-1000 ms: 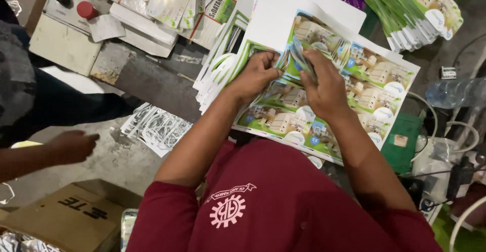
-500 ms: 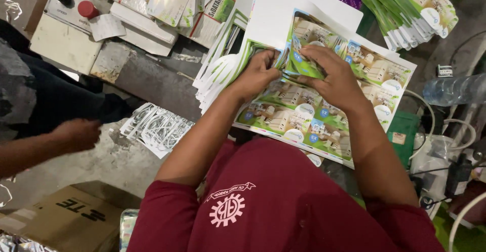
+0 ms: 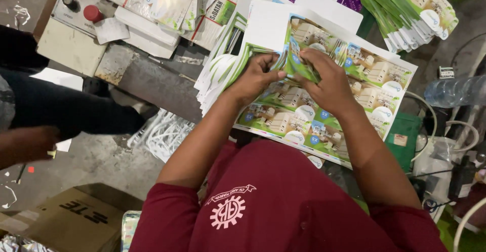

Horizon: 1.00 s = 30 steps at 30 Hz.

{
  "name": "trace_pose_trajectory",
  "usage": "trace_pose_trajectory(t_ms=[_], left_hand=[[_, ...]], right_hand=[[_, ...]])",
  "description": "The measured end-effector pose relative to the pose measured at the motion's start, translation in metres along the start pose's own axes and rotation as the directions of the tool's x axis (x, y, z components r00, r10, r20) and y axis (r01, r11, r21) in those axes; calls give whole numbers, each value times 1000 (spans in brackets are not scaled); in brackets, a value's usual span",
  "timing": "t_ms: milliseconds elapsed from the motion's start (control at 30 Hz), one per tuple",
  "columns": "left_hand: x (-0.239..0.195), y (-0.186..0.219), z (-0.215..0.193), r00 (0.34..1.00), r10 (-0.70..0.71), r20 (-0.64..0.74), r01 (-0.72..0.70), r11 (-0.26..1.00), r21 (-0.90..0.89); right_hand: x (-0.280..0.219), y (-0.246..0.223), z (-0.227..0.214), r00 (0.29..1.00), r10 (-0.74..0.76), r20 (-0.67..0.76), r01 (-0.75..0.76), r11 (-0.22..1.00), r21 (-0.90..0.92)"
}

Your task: Sorting and organizing die-cut printed labels from a stack in a print shop environment.

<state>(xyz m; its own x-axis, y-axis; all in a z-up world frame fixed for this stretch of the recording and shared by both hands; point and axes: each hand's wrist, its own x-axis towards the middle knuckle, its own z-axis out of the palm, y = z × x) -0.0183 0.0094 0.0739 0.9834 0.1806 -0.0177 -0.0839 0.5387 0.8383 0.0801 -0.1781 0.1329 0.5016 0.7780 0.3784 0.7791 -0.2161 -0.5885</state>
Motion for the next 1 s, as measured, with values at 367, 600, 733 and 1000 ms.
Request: trace_pose_trajectory(t_ms=[367,600,733,1000], left_hand=[[1,3,11,979,200,45,-204,937,284],[6,-6,5,983,162,84,-179,940,291],[9,-10,6,990,142,17,-143,972,188],[20,-36,-6,969,247,-22,-196,815,545]], right_hand=[[-6,-3,27,969,-136,-207,56,935,-350],[-11,6,19,961,-166,-221,84,937,-340],[-9,5,17,939,-230,-255,121,917,-380],[-11,45,25,891,-372,-262,194,831,-522]])
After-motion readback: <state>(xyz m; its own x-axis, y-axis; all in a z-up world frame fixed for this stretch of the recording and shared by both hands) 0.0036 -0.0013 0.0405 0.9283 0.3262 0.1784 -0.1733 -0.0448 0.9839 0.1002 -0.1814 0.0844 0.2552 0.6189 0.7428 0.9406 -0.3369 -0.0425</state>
